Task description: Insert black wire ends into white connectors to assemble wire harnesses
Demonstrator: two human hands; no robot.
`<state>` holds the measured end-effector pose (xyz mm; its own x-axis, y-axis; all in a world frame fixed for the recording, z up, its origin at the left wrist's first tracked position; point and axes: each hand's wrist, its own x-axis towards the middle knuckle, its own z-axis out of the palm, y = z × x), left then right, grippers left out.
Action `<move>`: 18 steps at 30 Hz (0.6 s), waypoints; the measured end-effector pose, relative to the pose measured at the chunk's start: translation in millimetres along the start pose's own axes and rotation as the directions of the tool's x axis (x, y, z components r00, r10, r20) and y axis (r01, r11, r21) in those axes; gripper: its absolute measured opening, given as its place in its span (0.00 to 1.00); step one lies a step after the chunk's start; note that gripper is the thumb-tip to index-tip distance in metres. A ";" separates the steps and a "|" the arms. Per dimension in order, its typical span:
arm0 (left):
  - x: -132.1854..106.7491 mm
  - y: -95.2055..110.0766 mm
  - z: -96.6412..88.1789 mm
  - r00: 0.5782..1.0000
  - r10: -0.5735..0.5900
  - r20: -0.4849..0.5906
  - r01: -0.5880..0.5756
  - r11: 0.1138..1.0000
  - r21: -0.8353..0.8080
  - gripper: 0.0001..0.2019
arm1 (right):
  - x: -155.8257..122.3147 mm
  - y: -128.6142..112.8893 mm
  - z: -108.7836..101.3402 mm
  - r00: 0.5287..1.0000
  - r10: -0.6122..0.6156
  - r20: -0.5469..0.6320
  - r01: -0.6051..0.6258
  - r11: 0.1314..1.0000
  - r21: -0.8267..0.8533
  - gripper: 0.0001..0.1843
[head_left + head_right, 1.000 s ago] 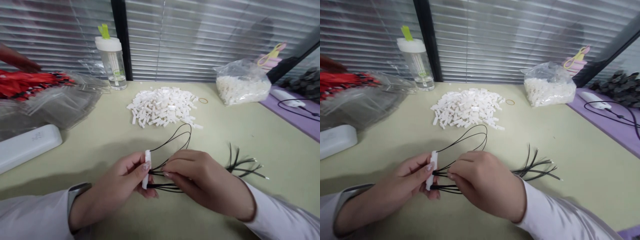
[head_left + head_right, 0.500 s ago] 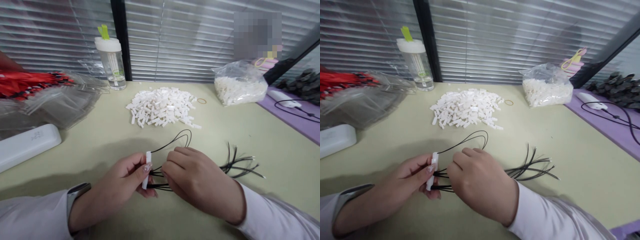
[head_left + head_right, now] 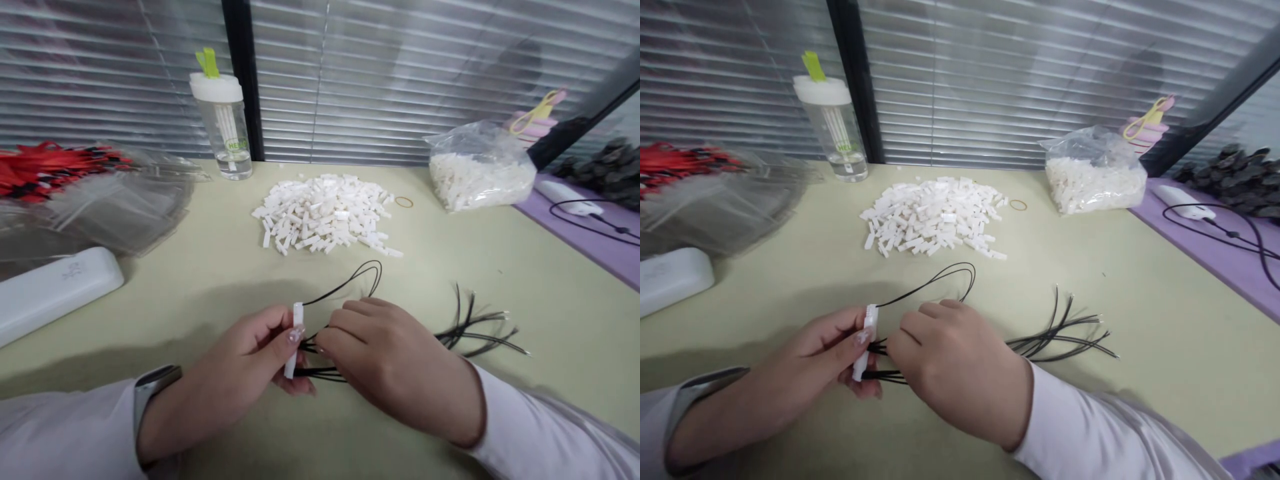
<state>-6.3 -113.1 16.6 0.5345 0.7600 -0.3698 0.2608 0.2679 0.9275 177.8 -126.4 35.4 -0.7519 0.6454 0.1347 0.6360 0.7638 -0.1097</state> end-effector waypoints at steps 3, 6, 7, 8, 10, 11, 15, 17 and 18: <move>-0.7 -0.1 0.0 1.000 0.007 0.003 -0.007 1.000 -0.003 0.12 | -0.1 -0.5 0.3 1.000 -0.013 -0.018 0.013 0.999 -0.030 0.07; -1.0 1.6 0.4 1.000 0.004 -0.001 -0.004 1.000 -0.005 0.12 | 0.3 -0.9 -0.2 1.000 -0.010 -0.018 0.009 0.999 -0.049 0.06; -0.9 2.3 0.5 1.000 0.003 -0.002 -0.003 1.000 -0.001 0.12 | 0.4 -1.1 -0.2 1.000 -0.008 -0.017 0.007 0.998 -0.055 0.05; -0.7 2.8 0.7 1.000 0.004 0.001 -0.004 1.000 0.002 0.13 | 0.4 -1.5 -0.1 1.000 -0.005 -0.015 0.004 0.998 -0.059 0.05; -0.2 3.4 0.8 1.000 0.003 0.006 -0.003 1.000 0.005 0.13 | 0.3 -2.3 0.8 1.000 -0.003 -0.025 0.001 0.998 -0.062 0.05; 0.1 3.3 0.7 1.000 0.002 0.008 -0.002 1.000 0.003 0.13 | 0.2 -2.9 1.6 0.999 0.000 -0.032 -0.002 0.998 -0.062 0.06; 0.7 2.1 -0.1 1.000 -0.011 0.016 0.011 1.000 -0.010 0.12 | 0.5 -5.4 3.5 0.999 0.013 -0.053 -0.018 0.996 -0.087 0.07; 0.5 1.7 -0.3 1.000 -0.013 0.019 0.014 1.000 -0.016 0.12 | 0.3 -5.7 1.3 0.998 0.017 -0.058 -0.025 0.991 -0.128 0.08; 0.2 1.8 -0.3 1.000 -0.012 0.019 0.013 1.000 -0.024 0.12 | -0.2 -5.1 -0.8 0.997 0.026 -0.067 -0.036 0.988 -0.152 0.08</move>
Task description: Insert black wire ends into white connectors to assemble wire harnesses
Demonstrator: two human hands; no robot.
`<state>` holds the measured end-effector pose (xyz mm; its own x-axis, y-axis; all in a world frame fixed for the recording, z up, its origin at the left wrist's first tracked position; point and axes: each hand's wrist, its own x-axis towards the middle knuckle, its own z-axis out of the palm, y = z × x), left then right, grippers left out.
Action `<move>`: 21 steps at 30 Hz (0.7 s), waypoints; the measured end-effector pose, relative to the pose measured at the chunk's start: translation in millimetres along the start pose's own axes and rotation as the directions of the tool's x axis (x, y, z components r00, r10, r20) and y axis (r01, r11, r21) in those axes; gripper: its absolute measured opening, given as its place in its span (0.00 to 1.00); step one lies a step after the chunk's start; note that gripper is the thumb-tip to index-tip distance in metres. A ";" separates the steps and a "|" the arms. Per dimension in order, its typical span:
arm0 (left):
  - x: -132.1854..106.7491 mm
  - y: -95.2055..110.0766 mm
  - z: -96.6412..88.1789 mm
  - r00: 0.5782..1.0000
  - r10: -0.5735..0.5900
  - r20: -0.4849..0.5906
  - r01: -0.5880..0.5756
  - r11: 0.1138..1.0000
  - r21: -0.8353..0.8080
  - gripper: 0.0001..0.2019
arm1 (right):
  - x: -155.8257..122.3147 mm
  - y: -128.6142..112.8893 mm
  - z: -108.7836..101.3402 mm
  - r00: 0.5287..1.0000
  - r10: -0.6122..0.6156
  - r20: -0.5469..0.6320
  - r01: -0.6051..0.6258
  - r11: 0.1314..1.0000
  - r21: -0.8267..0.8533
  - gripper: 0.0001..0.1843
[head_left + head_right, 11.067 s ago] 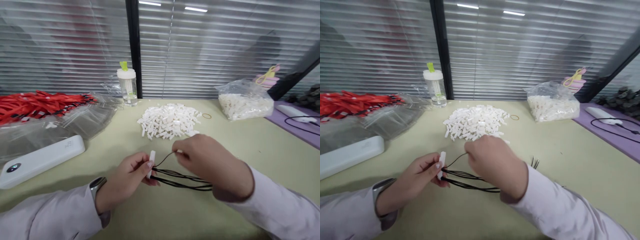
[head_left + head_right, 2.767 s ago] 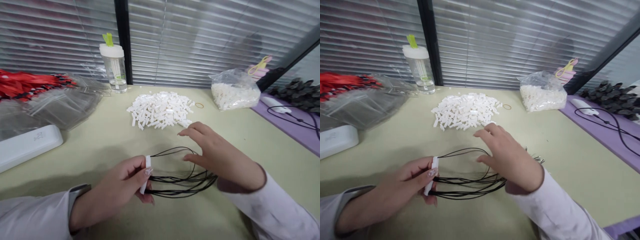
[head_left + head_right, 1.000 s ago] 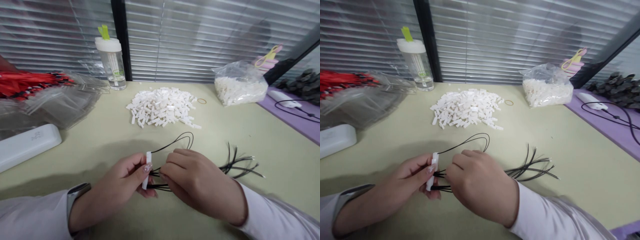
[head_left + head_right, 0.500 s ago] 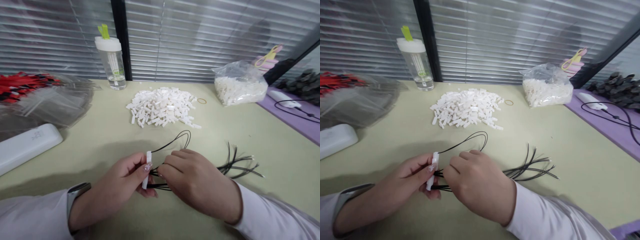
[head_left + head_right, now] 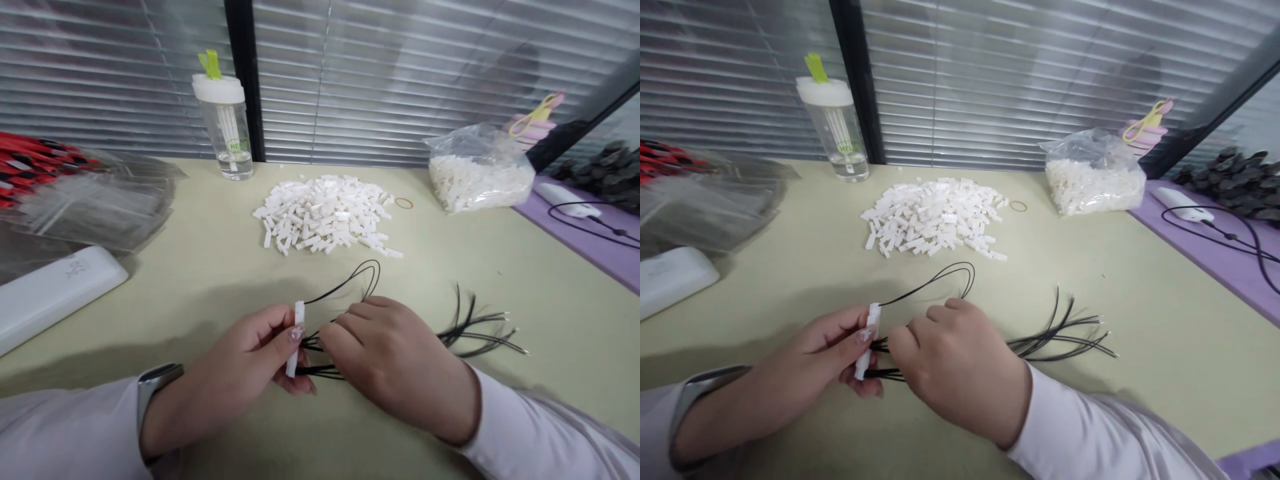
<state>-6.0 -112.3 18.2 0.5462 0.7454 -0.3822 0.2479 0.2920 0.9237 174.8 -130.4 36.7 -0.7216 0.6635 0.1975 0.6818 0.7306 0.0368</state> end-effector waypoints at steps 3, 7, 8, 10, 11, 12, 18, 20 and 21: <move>-0.9 1.0 0.7 1.000 0.005 0.011 -0.005 0.999 -0.048 0.12 | -3.7 9.0 -8.9 0.995 0.097 -0.016 -0.098 0.991 -0.088 0.09; -2.1 3.1 1.8 1.000 -0.023 0.009 0.024 0.993 -0.114 0.12 | -15.4 36.2 -21.1 0.929 0.325 -0.178 -0.357 0.913 -0.197 0.08; -2.3 3.5 1.9 0.999 -0.035 0.007 0.036 0.991 -0.125 0.12 | -18.8 44.1 -23.9 0.888 0.371 -0.273 -0.428 0.883 -0.192 0.08; -2.4 4.0 2.1 0.999 -0.051 0.011 0.052 0.989 -0.142 0.13 | -24.9 58.1 -29.7 0.775 0.449 -0.445 -0.547 0.829 -0.115 0.06; -2.3 4.0 2.1 0.998 -0.054 0.016 0.056 0.987 -0.149 0.12 | -27.2 63.3 -32.9 0.706 0.498 -0.504 -0.593 0.805 -0.035 0.06; -2.1 3.9 2.1 0.998 -0.057 0.018 0.059 0.986 -0.155 0.12 | -28.9 67.0 -36.2 0.634 0.553 -0.541 -0.623 0.779 0.066 0.05; -1.8 1.3 1.2 0.999 -0.031 0.013 0.032 0.993 -0.117 0.12 | -28.1 61.7 -50.6 0.414 0.762 -0.499 -0.213 0.613 0.760 0.13; -2.0 0.8 0.8 0.999 -0.039 0.011 0.040 0.995 -0.097 0.12 | -26.5 54.9 -48.0 0.427 0.781 -0.456 -0.106 0.544 0.832 0.14; -2.0 0.9 0.7 0.999 -0.041 0.011 0.042 0.995 -0.090 0.12 | -25.6 51.0 -45.0 0.465 0.782 -0.415 -0.105 0.514 0.851 0.15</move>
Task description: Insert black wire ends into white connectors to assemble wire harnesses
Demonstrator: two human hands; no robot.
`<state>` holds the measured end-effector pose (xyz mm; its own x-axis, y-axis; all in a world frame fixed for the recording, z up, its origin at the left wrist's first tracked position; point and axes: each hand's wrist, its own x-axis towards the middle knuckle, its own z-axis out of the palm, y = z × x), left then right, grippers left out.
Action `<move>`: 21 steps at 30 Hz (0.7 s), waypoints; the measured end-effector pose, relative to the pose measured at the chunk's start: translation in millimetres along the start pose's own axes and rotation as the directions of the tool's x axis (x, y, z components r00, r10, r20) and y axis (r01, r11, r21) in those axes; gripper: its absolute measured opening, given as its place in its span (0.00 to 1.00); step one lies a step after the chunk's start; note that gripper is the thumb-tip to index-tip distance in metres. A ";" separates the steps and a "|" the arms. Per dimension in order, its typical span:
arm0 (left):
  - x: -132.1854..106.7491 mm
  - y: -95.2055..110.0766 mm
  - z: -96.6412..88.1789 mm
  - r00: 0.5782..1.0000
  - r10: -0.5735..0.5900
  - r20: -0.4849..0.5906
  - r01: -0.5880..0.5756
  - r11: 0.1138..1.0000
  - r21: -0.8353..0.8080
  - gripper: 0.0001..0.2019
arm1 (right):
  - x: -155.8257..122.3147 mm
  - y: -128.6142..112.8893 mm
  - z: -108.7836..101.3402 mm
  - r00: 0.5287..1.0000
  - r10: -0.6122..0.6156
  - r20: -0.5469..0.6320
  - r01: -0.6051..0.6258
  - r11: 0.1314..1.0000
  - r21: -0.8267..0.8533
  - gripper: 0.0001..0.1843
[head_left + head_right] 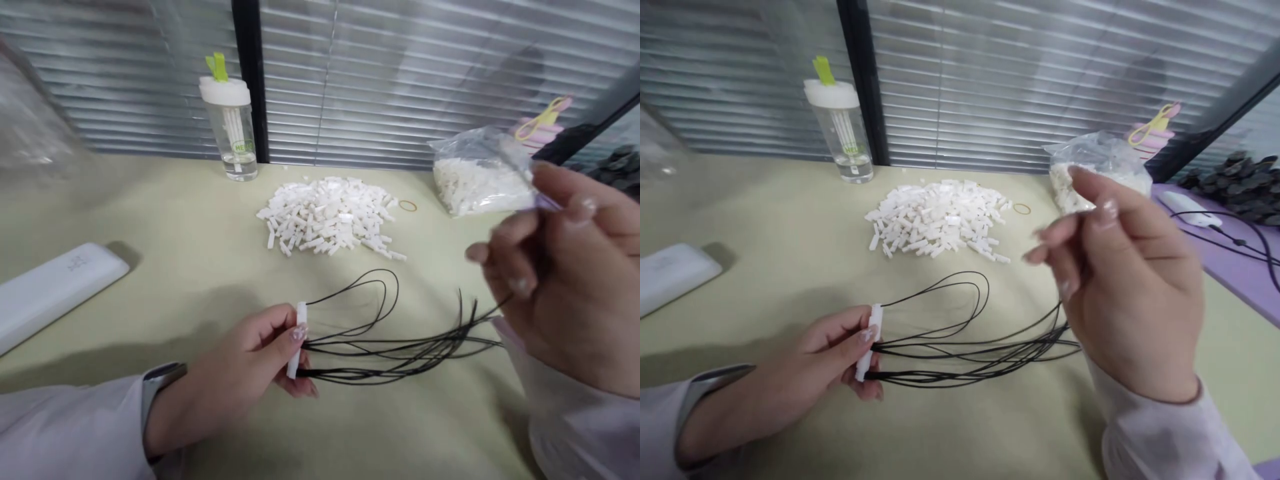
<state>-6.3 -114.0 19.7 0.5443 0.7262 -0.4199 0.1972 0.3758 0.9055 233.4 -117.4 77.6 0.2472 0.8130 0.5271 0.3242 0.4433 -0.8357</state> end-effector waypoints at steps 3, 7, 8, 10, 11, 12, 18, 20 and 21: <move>0.4 1.0 0.2 1.000 0.000 -0.005 0.000 1.000 0.012 0.12 | -13.9 3.9 12.6 0.969 0.048 0.244 -0.028 0.996 -0.086 0.16; 0.8 2.7 0.6 1.000 0.007 -0.009 -0.007 1.000 0.009 0.12 | -28.1 7.8 30.7 0.864 0.022 0.503 0.156 0.938 -0.310 0.05; 0.7 2.9 0.6 1.000 0.007 -0.006 -0.007 1.000 0.006 0.12 | -29.9 8.2 33.7 0.847 0.012 0.531 0.194 0.924 -0.330 0.04; 0.3 3.1 0.4 1.000 0.007 0.001 -0.007 1.000 -0.005 0.11 | -31.7 8.6 36.9 0.829 -0.003 0.560 0.232 0.912 -0.338 0.03; 0.0 3.2 0.3 1.000 0.003 0.005 -0.003 1.000 -0.012 0.11 | -32.0 8.7 37.2 0.827 -0.009 0.562 0.240 0.909 -0.340 0.02; -0.1 3.3 0.2 1.000 0.001 0.006 -0.001 1.000 -0.017 0.11 | -32.1 8.8 37.1 0.830 -0.007 0.558 0.241 0.906 -0.347 0.02; -0.6 5.8 1.1 1.000 -0.001 0.018 0.002 0.999 -0.048 0.12 | -32.4 10.7 35.3 0.865 -0.024 0.502 0.262 0.874 -0.410 0.03; -0.9 5.8 1.1 1.000 0.000 0.021 0.001 0.999 -0.052 0.11 | -32.8 11.9 36.3 0.867 -0.034 0.497 0.272 0.869 -0.414 0.03; -0.9 5.3 0.9 1.000 0.000 0.023 0.001 0.999 -0.050 0.11 | -32.9 12.6 37.0 0.868 -0.041 0.494 0.277 0.866 -0.416 0.03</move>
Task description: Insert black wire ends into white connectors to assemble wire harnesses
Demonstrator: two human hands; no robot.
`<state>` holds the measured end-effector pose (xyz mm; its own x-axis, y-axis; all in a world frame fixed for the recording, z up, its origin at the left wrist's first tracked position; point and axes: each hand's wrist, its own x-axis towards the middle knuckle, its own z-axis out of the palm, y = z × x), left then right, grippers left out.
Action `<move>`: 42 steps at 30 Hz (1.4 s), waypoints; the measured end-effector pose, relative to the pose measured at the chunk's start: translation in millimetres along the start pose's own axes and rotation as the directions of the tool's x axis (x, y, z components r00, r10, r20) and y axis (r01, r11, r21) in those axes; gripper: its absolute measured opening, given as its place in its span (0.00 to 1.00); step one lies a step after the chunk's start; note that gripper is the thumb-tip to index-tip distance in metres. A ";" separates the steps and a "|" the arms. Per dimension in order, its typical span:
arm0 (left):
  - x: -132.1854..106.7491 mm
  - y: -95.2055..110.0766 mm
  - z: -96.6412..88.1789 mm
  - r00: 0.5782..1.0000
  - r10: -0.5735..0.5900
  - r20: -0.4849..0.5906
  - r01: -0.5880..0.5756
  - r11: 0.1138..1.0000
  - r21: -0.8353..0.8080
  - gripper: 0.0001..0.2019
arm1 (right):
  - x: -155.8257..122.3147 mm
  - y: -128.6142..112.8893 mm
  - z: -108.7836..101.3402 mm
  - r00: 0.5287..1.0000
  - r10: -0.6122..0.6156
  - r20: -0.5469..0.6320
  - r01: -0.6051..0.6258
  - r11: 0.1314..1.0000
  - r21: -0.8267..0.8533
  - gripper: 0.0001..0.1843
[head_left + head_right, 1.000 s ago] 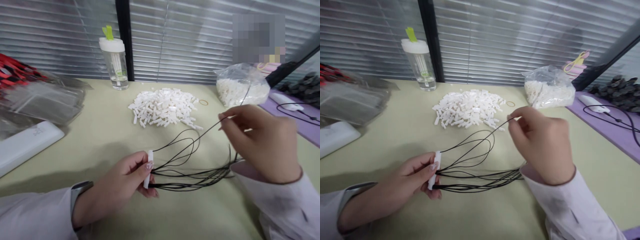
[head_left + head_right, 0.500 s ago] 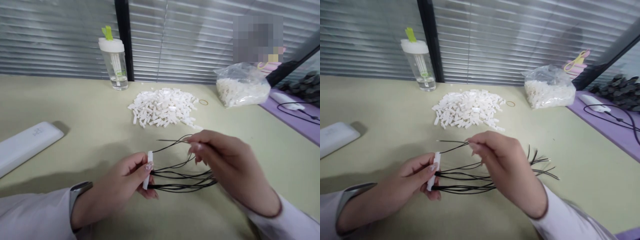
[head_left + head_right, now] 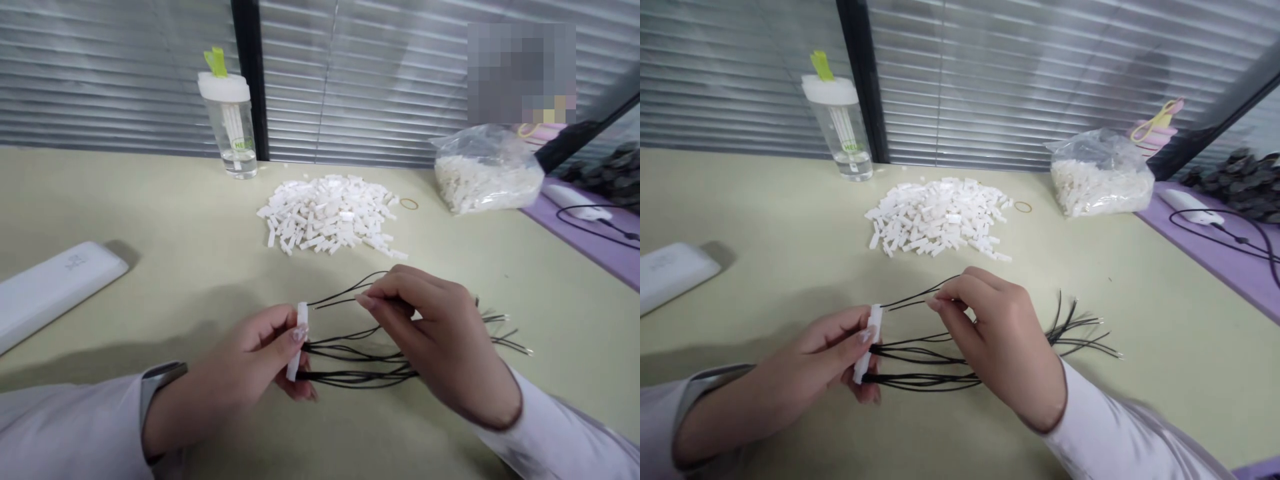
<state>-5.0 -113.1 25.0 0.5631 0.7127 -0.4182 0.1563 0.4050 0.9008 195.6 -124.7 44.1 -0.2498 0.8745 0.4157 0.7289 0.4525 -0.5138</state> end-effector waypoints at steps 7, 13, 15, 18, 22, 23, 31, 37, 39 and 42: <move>2.0 -4.1 -1.4 1.000 0.005 0.003 -0.005 0.999 0.036 0.12 | 1.1 -0.5 4.7 0.998 -0.037 -0.045 0.036 0.999 -0.024 0.03; 1.1 -0.7 0.5 1.000 0.012 -0.008 -0.012 1.000 0.024 0.12 | 0.5 -0.6 5.6 0.996 -0.071 -0.051 0.069 0.997 -0.043 0.03; 0.5 0.1 0.4 1.000 0.003 -0.011 -0.003 1.000 0.028 0.13 | -0.1 -0.2 5.1 0.996 -0.080 -0.044 0.078 0.996 -0.051 0.03; -0.2 -0.9 -0.7 1.000 0.029 -0.002 -0.028 0.999 0.028 0.13 | -1.0 0.4 4.3 0.996 -0.091 -0.019 0.090 0.995 -0.053 0.03; 0.1 -4.0 -1.6 1.000 0.027 -0.014 -0.027 0.999 0.029 0.13 | -1.3 0.7 3.2 0.994 -0.096 0.048 0.097 0.995 -0.007 0.05; 0.4 -4.4 -1.5 1.000 0.023 -0.018 -0.023 0.999 0.028 0.13 | -1.2 0.7 2.9 0.993 -0.094 0.068 0.093 0.996 0.010 0.05; -0.5 -1.9 0.8 0.999 0.010 -0.033 -0.006 0.992 0.125 0.12 | -1.4 0.5 10.2 0.983 -0.084 0.161 0.083 0.996 0.013 0.05; -3.4 -5.6 2.7 0.992 0.122 -0.027 -0.103 0.925 0.367 0.14 | -3.5 -4.5 17.3 0.965 -0.109 0.239 0.124 0.991 -0.048 0.08; -4.1 -8.4 3.7 0.991 0.130 -0.013 -0.113 0.908 0.404 0.14 | -4.3 -5.2 17.5 0.958 -0.116 0.263 0.139 0.988 -0.070 0.08; -4.9 -11.2 4.4 0.993 0.118 -0.013 -0.102 0.905 0.413 0.14 | -4.8 -5.7 18.5 0.954 -0.130 0.271 0.167 0.979 -0.117 0.08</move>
<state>-5.9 -123.7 17.5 0.5671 0.7627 -0.3109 0.4193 0.0575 0.9060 180.9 -128.2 31.1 -0.5056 0.8226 0.2603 0.7465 0.5683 -0.3461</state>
